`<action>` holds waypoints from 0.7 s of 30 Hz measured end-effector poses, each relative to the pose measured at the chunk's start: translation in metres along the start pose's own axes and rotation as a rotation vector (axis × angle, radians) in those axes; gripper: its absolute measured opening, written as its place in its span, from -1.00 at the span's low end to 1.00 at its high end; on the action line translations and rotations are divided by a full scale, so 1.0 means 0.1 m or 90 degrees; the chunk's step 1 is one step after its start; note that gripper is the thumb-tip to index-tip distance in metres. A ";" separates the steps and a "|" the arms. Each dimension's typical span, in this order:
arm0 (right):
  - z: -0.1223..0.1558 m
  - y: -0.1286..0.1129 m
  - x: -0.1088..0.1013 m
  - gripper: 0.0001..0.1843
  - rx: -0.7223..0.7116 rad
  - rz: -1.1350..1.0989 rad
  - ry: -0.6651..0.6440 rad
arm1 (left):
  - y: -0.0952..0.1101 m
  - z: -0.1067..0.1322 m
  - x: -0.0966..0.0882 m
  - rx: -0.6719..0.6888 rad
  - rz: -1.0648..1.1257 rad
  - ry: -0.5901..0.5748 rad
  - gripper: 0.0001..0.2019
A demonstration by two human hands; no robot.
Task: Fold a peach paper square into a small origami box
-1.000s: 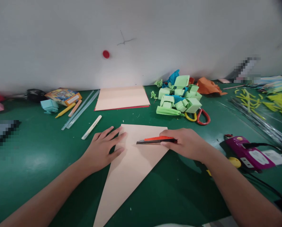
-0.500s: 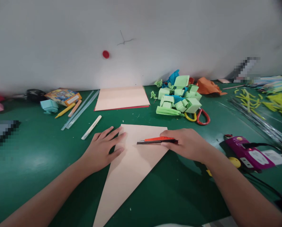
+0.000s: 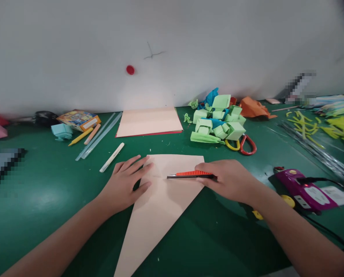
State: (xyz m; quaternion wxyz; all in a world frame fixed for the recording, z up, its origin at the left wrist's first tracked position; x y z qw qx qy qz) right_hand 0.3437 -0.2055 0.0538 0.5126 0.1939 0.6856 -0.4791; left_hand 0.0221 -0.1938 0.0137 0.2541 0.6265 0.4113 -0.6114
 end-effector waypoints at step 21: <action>-0.02 0.12 0.06 -0.69 -0.068 0.003 0.010 | 0.63 -0.47 -0.02 0.045 0.075 -0.091 -0.28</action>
Point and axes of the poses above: each hand's wrist, its own z-axis away from the middle knuckle, its own x-axis out of the palm, y = z × x, the point moved 2 cm from there along -z, towards the middle knuckle, and after that the axes turned 13 degrees about -z, right-handed, at the moved point
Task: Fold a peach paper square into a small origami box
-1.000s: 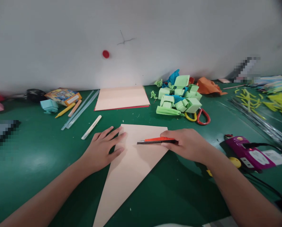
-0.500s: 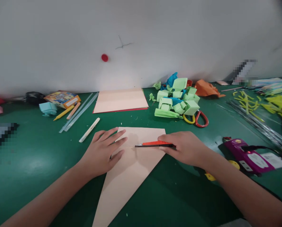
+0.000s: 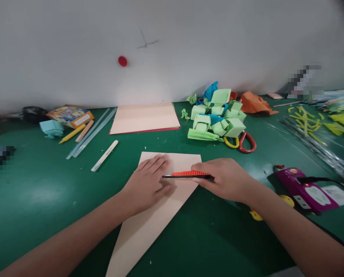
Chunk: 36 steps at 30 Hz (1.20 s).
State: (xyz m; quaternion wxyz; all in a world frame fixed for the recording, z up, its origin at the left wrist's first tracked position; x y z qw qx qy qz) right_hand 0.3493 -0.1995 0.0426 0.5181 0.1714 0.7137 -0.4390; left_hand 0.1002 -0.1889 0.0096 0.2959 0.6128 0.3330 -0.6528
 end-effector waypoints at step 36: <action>0.02 0.03 -0.02 -0.67 0.032 -0.023 -0.021 | -0.14 0.03 0.04 0.025 -0.022 0.025 -0.15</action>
Point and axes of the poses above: each hand's wrist, its own z-axis away from the middle knuckle, its own x-axis out of the palm, y = z × x, the point moved 2 cm from there along -z, towards the middle knuckle, and after that the axes turned 13 degrees about -z, right-handed, at the moved point
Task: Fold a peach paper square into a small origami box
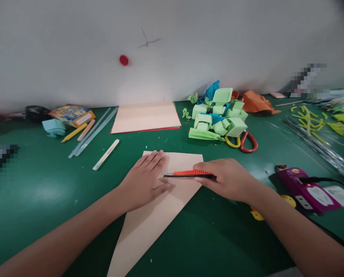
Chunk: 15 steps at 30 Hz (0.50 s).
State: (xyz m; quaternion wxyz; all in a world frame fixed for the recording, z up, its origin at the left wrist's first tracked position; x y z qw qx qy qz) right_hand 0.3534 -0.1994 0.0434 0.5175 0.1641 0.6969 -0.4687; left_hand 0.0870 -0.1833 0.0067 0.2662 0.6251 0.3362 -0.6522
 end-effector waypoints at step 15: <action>-0.01 0.00 0.00 -0.67 0.003 0.012 -0.006 | 0.01 0.01 0.02 -0.001 -0.014 0.011 -0.16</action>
Point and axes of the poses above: each hand's wrist, its own z-axis away from the middle knuckle, its own x-axis out of the palm, y = z × x, the point moved 2 cm from there along -z, towards the middle knuckle, and after that the axes turned 13 degrees about -z, right-handed, at the moved point
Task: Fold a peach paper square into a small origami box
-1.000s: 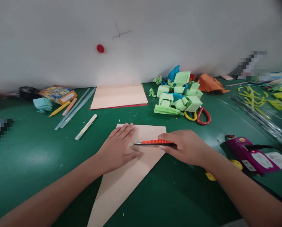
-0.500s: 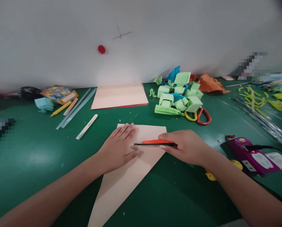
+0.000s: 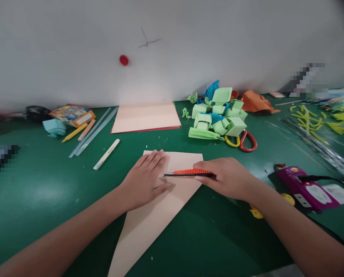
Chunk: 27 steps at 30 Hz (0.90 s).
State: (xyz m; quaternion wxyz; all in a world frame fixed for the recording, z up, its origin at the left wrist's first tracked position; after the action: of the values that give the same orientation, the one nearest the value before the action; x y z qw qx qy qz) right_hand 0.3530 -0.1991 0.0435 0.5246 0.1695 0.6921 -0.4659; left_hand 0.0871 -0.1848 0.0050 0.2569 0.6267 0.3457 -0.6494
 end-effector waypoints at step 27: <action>0.05 0.05 -0.05 -0.69 0.000 0.002 0.017 | -0.01 0.01 0.01 -0.001 0.005 0.025 -0.16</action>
State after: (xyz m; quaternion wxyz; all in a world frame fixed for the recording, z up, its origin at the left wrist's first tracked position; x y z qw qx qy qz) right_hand 0.3613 -0.1994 0.0462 0.5159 0.1768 0.6986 -0.4631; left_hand 0.0851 -0.1848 0.0044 0.2533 0.6405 0.3489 -0.6355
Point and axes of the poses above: each hand's wrist, its own z-axis away from the middle knuckle, its own x-axis out of the palm, y = z × x, the point moved 2 cm from there along -z, towards the middle knuckle, and after that the axes turned 13 degrees about -z, right-handed, at the moved point
